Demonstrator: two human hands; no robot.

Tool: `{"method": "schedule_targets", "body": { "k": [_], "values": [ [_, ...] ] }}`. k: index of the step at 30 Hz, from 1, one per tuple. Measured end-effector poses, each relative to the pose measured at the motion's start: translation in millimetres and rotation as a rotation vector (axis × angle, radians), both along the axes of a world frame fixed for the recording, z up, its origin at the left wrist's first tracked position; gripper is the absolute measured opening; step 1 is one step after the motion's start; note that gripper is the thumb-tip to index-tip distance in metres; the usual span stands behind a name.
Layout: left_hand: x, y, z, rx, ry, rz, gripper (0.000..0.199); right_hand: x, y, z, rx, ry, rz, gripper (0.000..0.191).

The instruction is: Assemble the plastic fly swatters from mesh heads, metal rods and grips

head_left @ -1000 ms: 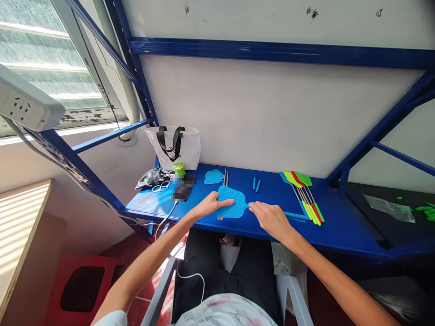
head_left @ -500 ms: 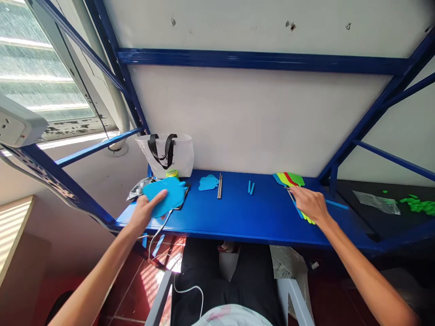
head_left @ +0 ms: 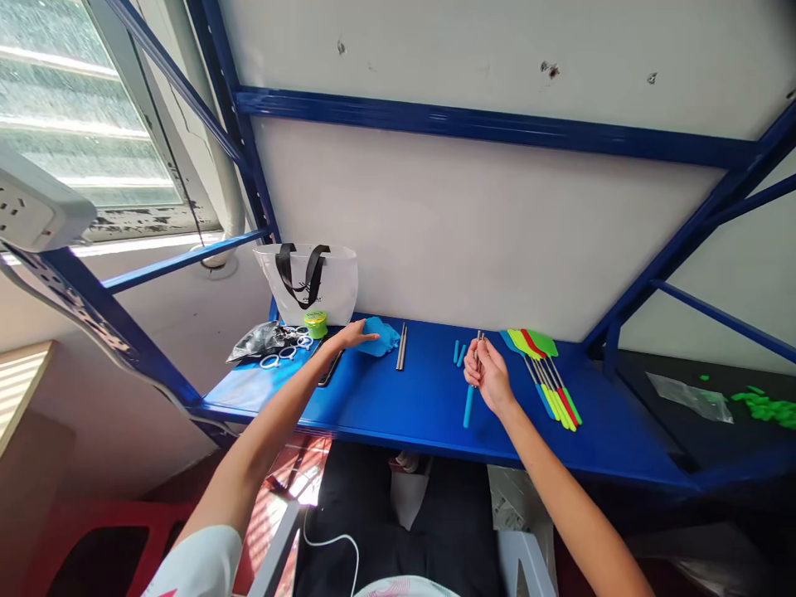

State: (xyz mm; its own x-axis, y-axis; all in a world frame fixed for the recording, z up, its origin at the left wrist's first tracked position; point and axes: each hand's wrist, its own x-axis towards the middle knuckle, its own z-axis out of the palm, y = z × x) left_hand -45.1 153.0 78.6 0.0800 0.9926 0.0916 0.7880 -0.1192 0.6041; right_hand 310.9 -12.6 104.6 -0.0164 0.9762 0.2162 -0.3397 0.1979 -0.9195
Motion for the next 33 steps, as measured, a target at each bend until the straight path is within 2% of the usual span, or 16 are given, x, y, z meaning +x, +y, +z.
{"method": "schedule_targets", "body": {
  "k": [3, 5, 9, 11, 12, 14, 16, 17, 18, 20, 22, 25, 28, 30, 32, 33],
  "values": [
    [15.3, 8.0, -13.8, -0.025, 0.227, -0.012, 0.051, -9.6, 1.8, -4.8, -0.047, 0.077, 0.042, 0.046],
    [23.2, 4.4, -18.5, 0.009, 0.242, 0.035, 0.053, -13.6, 1.6, -7.2, -0.080, 0.096, 0.067, 0.045],
    [43.9, -21.1, -10.3, 0.140, 0.202, 0.088, 0.051, -23.7, 3.7, -2.6, -0.088, 0.154, 0.042, 0.038],
    [61.1, -48.6, -2.7, 0.203, -0.041, 0.017, 0.042, -30.9, 7.3, 3.3, -0.060, 0.205, 0.000, 0.034],
    [71.5, -66.9, -0.3, 0.164, -0.221, -0.110, 0.044, -34.8, 9.6, 6.3, -0.042, 0.230, -0.028, 0.033],
    [94.4, -110.2, -0.3, -0.068, -0.506, -0.455, 0.059, -42.6, 14.5, 10.7, -0.009, 0.274, -0.092, 0.032],
    [116.3, -154.8, -6.1, -0.314, -0.624, -0.693, 0.061, -48.2, 18.8, 11.9, -0.002, 0.303, -0.134, 0.034],
    [125.5, -174.3, -9.9, -0.404, -0.678, -0.715, 0.063, -49.5, 20.7, 11.0, -0.010, 0.312, -0.139, 0.034],
    [133.1, -190.3, -13.4, -0.451, -0.733, -0.679, 0.064, -49.7, 22.5, 9.3, -0.027, 0.320, -0.133, 0.035],
    [143.8, -209.7, -17.6, -0.462, -0.806, -0.599, 0.062, -47.5, 26.8, 3.4, -0.068, 0.332, -0.117, 0.035],
    [150.4, -212.7, -16.7, -0.448, -0.842, -0.546, 0.062, -44.8, 34.1, -4.7, -0.103, 0.342, -0.122, 0.035],
    [157.3, -199.8, -8.1, -0.439, -0.842, -0.512, 0.064, -43.6, 54.1, -15.1, -0.132, 0.304, -0.161, 0.038],
    [153.8, -192.5, 0.9, -0.446, -0.800, -0.474, 0.064, -30.5, 81.8, -11.1, -0.076, 0.102, -0.292, 0.046],
    [138.2, -198.9, 1.1, -0.480, -0.750, -0.505, 0.062, -1.4, 97.9, 3.9, 0.002, -0.036, -0.416, 0.053],
    [113.3, -208.7, -5.8, -0.542, -0.706, -0.584, 0.059, 44.6, 106.7, 23.0, 0.058, -0.067, -0.493, 0.058],
    [100.2, -211.5, -11.1, -0.575, -0.705, -0.563, 0.058, 70.5, 108.0, 30.6, 0.087, -0.089, -0.527, 0.058]
  ]
}}
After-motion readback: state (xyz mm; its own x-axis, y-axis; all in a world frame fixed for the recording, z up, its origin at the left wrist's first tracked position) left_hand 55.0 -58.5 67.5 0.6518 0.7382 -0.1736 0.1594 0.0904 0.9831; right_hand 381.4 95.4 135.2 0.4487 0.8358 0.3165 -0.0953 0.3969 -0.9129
